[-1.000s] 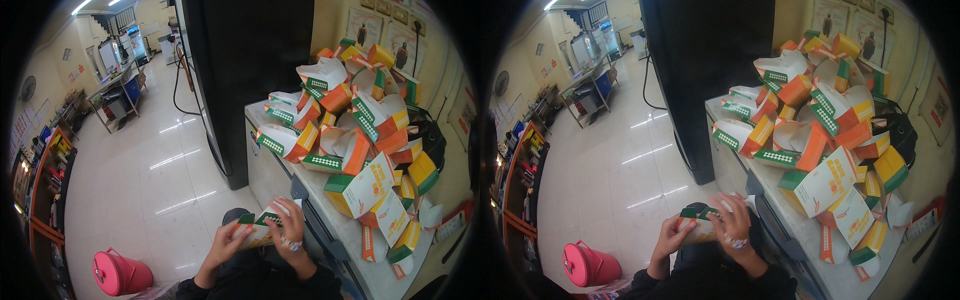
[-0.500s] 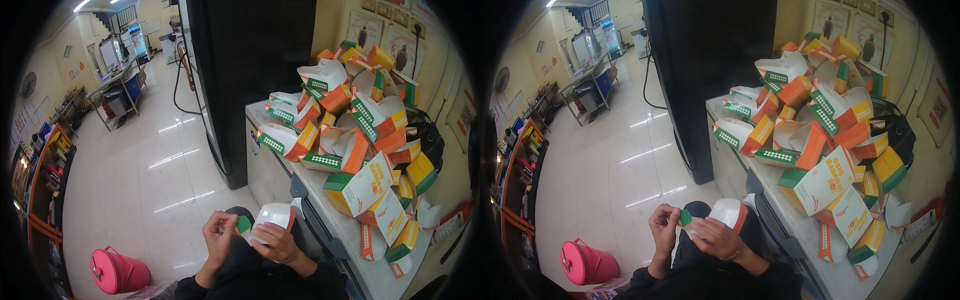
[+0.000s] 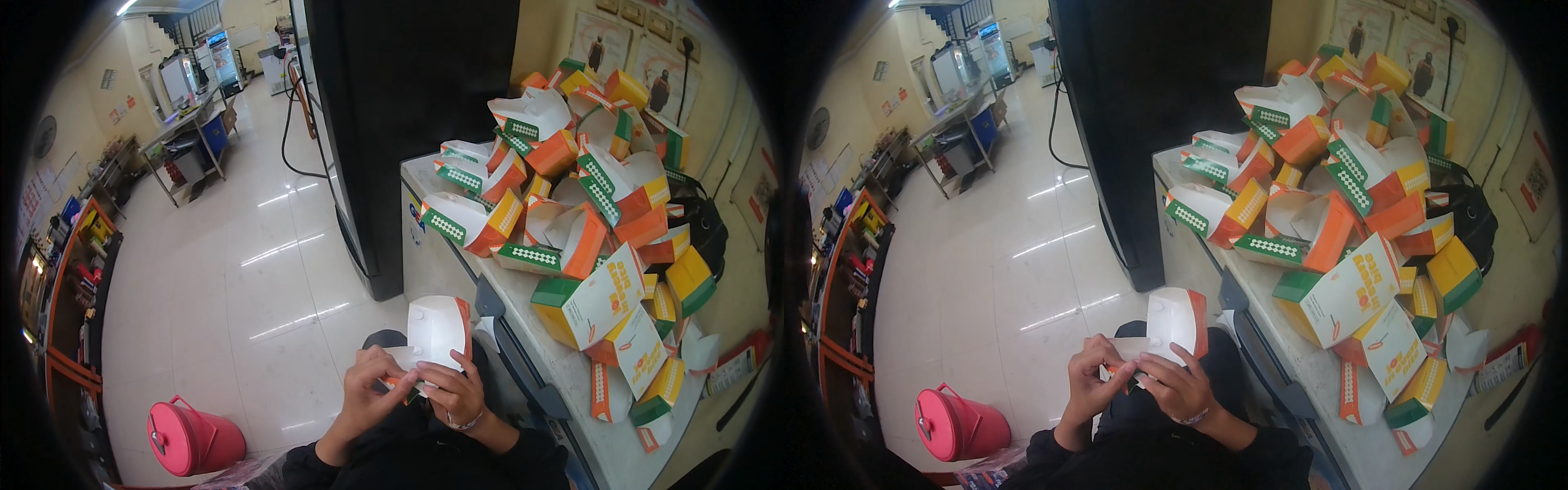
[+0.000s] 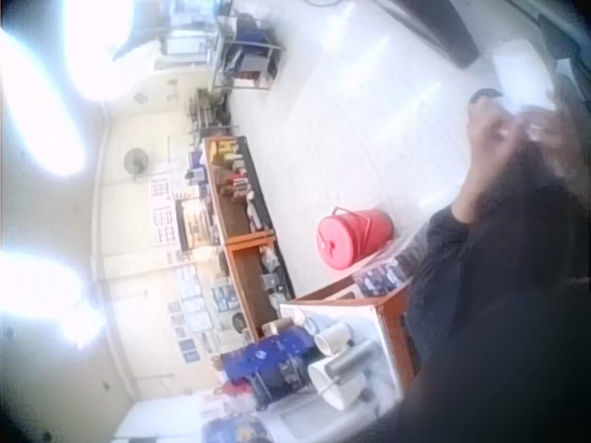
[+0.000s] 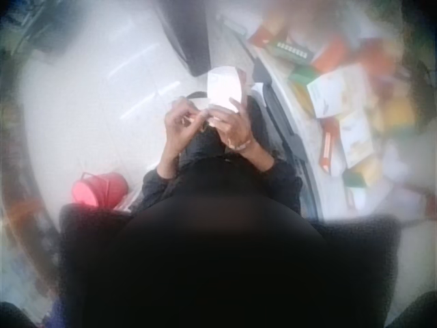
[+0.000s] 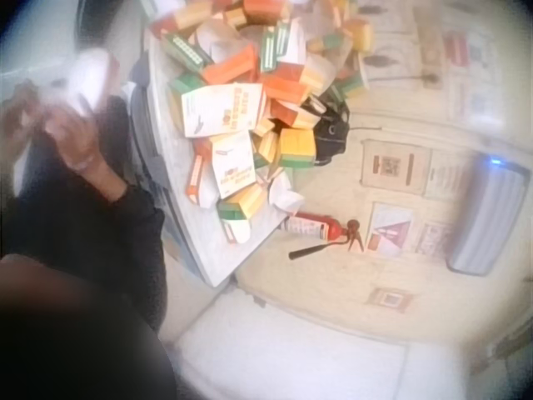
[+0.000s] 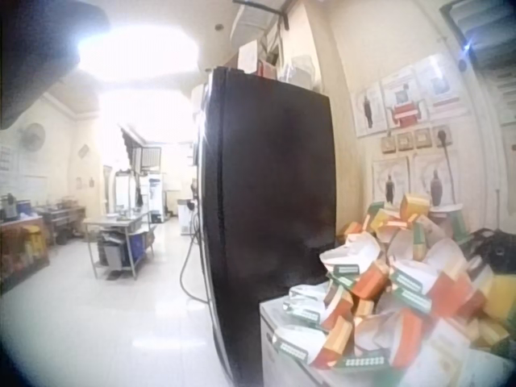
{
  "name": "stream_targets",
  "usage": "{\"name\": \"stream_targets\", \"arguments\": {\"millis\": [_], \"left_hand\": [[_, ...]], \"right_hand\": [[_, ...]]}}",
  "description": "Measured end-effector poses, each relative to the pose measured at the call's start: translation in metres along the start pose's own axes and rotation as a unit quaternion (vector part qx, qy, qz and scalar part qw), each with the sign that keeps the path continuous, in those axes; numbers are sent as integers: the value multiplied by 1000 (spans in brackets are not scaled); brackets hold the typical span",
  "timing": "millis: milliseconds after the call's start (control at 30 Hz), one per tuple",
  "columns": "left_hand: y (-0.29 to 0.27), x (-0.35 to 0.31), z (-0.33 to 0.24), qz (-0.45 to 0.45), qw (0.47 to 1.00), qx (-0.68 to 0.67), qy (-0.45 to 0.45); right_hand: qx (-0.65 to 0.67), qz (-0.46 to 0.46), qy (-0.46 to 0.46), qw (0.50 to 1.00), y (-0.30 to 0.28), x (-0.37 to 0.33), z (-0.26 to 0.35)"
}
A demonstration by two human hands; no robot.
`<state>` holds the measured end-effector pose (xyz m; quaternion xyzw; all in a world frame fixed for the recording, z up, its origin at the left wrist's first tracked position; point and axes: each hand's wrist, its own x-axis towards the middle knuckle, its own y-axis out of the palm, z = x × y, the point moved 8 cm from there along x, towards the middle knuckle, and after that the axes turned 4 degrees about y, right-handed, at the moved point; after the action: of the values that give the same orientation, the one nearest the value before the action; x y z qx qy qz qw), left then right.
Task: The person assembles small printed cardboard boxes by hand, folding flaps and tucking tabs to form each unit. They repeatedly pick flat pieces from a pile, fold them into boxes, and place the finished boxes on a nearby surface.
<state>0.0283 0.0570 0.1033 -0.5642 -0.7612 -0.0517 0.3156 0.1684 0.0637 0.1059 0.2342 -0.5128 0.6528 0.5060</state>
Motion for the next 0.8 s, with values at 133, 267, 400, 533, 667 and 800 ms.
{"name": "stream_targets", "arguments": {"millis": [133,267,400,533,667,800], "left_hand": [[3,0,-3,26,999,14,32],[5,-7,-18,16,991,18,129],[-5,-34,-41,-169,933,134,288],[-21,-54,-35,-224,885,160,375],[-44,-43,-14,-311,889,127,310],[-31,-13,-29,-278,900,136,305]], "right_hand": [[110,71,80,988,3,3,-10],[310,180,242,901,12,-1,-29],[577,190,453,652,46,-24,-30],[397,128,280,865,45,-13,-5],[-22,127,82,988,32,-12,22],[-33,104,129,986,10,-4,3]]}}
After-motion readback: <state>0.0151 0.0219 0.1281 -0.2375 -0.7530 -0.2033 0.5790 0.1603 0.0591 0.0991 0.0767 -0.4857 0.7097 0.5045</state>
